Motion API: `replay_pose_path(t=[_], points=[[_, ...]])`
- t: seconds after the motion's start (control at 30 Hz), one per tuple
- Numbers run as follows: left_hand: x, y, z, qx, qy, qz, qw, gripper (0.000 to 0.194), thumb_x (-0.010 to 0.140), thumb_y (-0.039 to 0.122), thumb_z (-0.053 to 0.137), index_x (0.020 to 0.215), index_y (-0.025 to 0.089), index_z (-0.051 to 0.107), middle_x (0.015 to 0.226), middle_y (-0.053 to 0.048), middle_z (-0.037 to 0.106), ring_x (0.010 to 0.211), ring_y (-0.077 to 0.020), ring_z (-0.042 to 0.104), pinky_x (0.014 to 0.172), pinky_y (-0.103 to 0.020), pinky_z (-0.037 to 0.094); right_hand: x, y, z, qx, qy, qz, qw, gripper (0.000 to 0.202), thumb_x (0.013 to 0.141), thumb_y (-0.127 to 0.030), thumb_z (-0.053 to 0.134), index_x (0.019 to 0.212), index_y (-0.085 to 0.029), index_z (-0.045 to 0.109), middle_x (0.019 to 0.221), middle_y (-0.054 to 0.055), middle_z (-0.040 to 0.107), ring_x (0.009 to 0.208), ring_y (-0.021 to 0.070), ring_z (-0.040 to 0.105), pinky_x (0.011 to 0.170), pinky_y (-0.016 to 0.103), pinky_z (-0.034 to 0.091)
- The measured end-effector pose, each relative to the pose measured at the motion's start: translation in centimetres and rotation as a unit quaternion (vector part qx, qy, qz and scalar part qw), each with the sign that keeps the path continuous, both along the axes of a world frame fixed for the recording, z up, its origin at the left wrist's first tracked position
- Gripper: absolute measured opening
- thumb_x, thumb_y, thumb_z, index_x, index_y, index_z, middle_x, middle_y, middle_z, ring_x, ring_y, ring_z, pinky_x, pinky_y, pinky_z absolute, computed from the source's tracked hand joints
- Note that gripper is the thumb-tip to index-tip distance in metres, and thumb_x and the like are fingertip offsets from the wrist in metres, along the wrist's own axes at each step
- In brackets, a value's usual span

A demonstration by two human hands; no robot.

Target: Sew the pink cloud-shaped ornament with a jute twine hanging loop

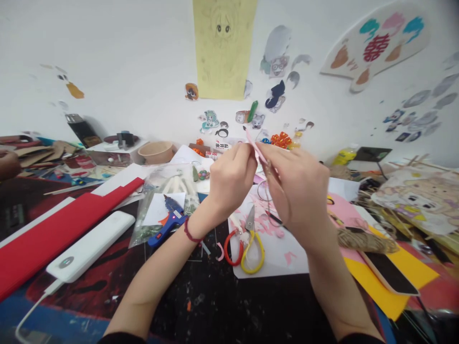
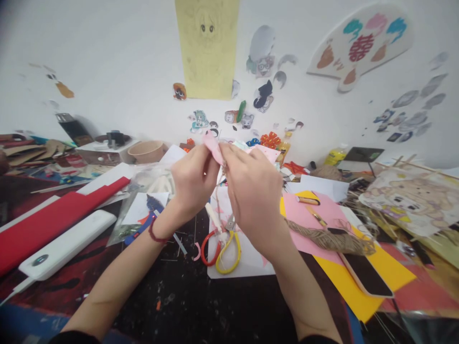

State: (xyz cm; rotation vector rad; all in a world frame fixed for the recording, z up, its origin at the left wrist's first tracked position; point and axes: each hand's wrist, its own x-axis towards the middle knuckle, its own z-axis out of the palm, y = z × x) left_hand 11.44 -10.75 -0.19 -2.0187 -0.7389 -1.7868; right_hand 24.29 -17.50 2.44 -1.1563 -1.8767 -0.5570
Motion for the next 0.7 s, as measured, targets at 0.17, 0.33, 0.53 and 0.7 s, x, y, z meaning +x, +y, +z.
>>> replay_pose_path(t=[0.17, 0.33, 0.53, 0.7], points=[[0.2, 1.1, -0.6, -0.046, -0.042, -0.02, 0.998, 0.02, 0.097, 0.014, 0.051, 0.078, 0.017, 0.056, 0.066, 0.002, 0.056, 0.059, -0.0097, 0.047, 0.059, -0.026, 0.035, -0.9, 2.8, -1.9, 0.008, 0.112, 0.067, 0.991, 0.035, 0.101, -0.02, 0.045, 0.127, -0.02, 0.068, 0.118, 0.008, 0.076, 0.101, 0.023, 0.071, 0.084, 0.036, 0.053], [0.4, 0.4, 0.1, -0.224, -0.181, -0.224, 0.931, 0.017, 0.096, 0.019, 0.055, 0.079, 0.019, 0.059, 0.066, 0.004, 0.057, 0.059, -0.0085, 0.051, 0.059, -0.023, 0.041, -1.4, 5.0, -3.2, 0.045, 0.195, 0.106, 0.974, 0.036, 0.101, -0.022, 0.048, 0.129, -0.024, 0.069, 0.128, 0.006, 0.073, 0.114, 0.023, 0.07, 0.097, 0.037, 0.055], [0.5, 0.3, 0.4, -0.277, -0.235, -0.297, 0.883, 0.016, 0.096, 0.023, 0.057, 0.08, 0.021, 0.062, 0.068, 0.003, 0.061, 0.061, -0.008, 0.057, 0.057, -0.022, 0.045, -2.2, 4.9, -3.0, 0.023, 0.226, 0.112, 0.967, 0.034, 0.103, -0.028, 0.047, 0.126, -0.024, 0.072, 0.104, 0.005, 0.078, 0.086, 0.0168, 0.07, 0.076, 0.03, 0.055], [0.3, 0.5, 0.8, -0.316, -0.262, -0.369, 0.834, 0.019, 0.094, 0.021, 0.058, 0.075, 0.019, 0.061, 0.061, 0.004, 0.053, 0.05, -0.0058, 0.045, 0.046, -0.02, 0.037, -2.0, 5.8, -2.7, 0.033, 0.211, 0.127, 0.969, 0.03, 0.104, -0.031, 0.048, 0.116, -0.022, 0.074, 0.09, 0.004, 0.076, 0.08, 0.016, 0.069, 0.076, 0.029, 0.053]])
